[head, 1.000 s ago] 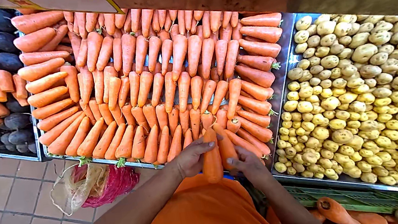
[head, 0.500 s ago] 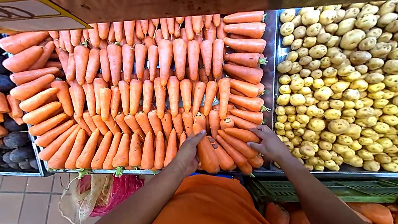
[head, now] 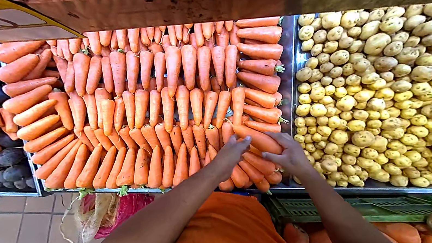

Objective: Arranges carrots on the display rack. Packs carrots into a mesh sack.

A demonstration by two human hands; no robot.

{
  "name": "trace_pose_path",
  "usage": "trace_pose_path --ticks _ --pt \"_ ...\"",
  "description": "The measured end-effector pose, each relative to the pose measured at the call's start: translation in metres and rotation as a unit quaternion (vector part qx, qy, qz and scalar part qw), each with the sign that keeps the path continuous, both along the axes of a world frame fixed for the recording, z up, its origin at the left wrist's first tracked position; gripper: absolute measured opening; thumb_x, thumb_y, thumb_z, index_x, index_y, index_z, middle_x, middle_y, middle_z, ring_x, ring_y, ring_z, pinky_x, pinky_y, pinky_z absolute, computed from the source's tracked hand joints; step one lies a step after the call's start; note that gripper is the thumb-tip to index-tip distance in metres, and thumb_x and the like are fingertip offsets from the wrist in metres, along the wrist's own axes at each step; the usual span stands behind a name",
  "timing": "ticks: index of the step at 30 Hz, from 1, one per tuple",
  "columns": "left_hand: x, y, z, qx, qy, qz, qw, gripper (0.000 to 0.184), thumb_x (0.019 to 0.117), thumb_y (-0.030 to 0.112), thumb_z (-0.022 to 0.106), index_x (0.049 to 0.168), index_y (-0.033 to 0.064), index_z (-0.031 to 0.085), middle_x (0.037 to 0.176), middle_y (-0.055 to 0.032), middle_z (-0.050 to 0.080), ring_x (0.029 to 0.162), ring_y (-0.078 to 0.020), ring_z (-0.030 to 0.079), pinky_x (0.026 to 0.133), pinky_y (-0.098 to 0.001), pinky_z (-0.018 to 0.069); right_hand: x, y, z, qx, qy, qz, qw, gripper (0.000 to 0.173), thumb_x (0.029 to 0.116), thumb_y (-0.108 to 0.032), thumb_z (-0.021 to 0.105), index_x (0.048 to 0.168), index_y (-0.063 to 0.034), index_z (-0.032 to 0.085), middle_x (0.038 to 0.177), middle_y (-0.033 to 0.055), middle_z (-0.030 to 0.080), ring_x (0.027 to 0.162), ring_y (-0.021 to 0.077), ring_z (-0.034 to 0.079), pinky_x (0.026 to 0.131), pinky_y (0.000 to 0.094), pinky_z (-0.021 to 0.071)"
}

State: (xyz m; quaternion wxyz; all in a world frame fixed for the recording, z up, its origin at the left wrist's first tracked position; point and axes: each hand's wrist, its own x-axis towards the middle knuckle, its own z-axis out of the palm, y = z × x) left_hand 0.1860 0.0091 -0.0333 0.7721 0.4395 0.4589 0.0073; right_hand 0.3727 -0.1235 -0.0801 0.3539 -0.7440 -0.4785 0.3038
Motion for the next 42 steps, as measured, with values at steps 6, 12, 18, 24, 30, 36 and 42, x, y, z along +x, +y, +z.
trace_pose_path --ticks 6,12,18,24,30,36,42 --pt "-0.074 0.013 -0.003 0.017 0.079 -0.043 0.996 0.039 0.11 0.031 0.045 0.142 0.0107 0.051 0.126 -0.0077 0.07 0.107 -0.0234 0.071 0.093 -0.0437 0.0579 0.055 -0.003 -0.053 0.0 -0.108 0.072 0.992 0.063 0.0806 -0.048 0.081 0.136 -0.0223 0.068 0.128 -0.002 0.069 0.118 0.0233 0.059 0.102 0.0527 0.0473" --pt "-0.218 0.016 -0.037 0.067 0.226 0.029 0.971 0.038 0.1074 0.027 0.051 0.138 0.0051 0.053 0.126 -0.0146 0.068 0.106 -0.0261 0.071 0.091 -0.0443 0.0578 0.057 0.008 -0.062 -0.031 -0.156 0.104 0.982 0.068 0.0812 -0.053 0.082 0.139 -0.0218 0.064 0.139 0.0083 0.057 0.123 0.0306 0.056 0.101 0.0548 0.0488" --pt "-0.358 -0.018 -0.084 0.037 0.372 -0.081 0.924 0.045 0.1059 0.03 0.055 0.14 0.0001 0.052 0.131 -0.0235 0.062 0.115 -0.0365 0.064 0.097 -0.0556 0.0517 0.044 0.018 -0.057 -0.072 -0.174 0.093 0.978 0.081 0.0785 -0.056 0.084 0.142 -0.0127 0.059 0.139 0.0143 0.056 0.128 0.033 0.054 0.105 0.0534 0.0487" --pt "-0.455 -0.076 -0.085 -0.036 0.441 -0.089 0.892 0.054 0.1045 0.034 0.058 0.145 -0.0012 0.048 0.133 -0.0273 0.061 0.116 -0.0412 0.063 0.097 -0.0597 0.0505 0.039 0.0 -0.075 0.009 -0.067 0.006 0.998 0.059 0.0901 -0.049 0.07 0.139 -0.0172 0.063 0.141 0.0068 0.059 0.131 0.0278 0.053 0.109 0.0532 0.0431" --pt "-0.481 -0.118 -0.072 -0.07 0.413 -0.004 0.908 0.052 0.1046 0.033 0.057 0.145 0.0015 0.048 0.134 -0.024 0.061 0.117 -0.0374 0.064 0.094 -0.057 0.0521 0.028 0.006 -0.061 -0.034 -0.121 0.027 0.992 0.055 0.0911 -0.037 0.073 0.14 -0.0145 0.061 0.146 0.0082 0.056 0.138 0.0314 0.047 0.116 0.0557 0.0369" --pt "-0.484 -0.142 -0.076 -0.077 0.397 0.065 0.912 0.051 0.1048 0.031 0.057 0.146 0.0018 0.047 0.137 -0.0249 0.059 0.12 -0.0392 0.062 0.096 -0.0595 0.0507 0.042 0.017 -0.046 -0.116 -0.169 0.062 0.977 0.068 0.0829 -0.05 0.078 0.142 -0.0214 0.061 0.157 0.0157 0.043 0.142 0.0419 0.041 0.113 0.0655 0.035" --pt "-0.488 -0.163 -0.062 -0.081 0.377 0.057 0.921 0.053 0.1053 0.031 0.056 0.146 -0.0016 0.046 0.135 -0.0266 0.059 0.119 -0.0351 0.062 0.101 -0.0533 0.0499 0.061 0.012 -0.007 -0.129 -0.116 -0.026 0.985 0.053 0.0926 -0.032 0.075 0.137 -0.006 0.062 0.135 0.0191 0.063 0.119 0.035 0.064 0.096 0.0578 0.0537"
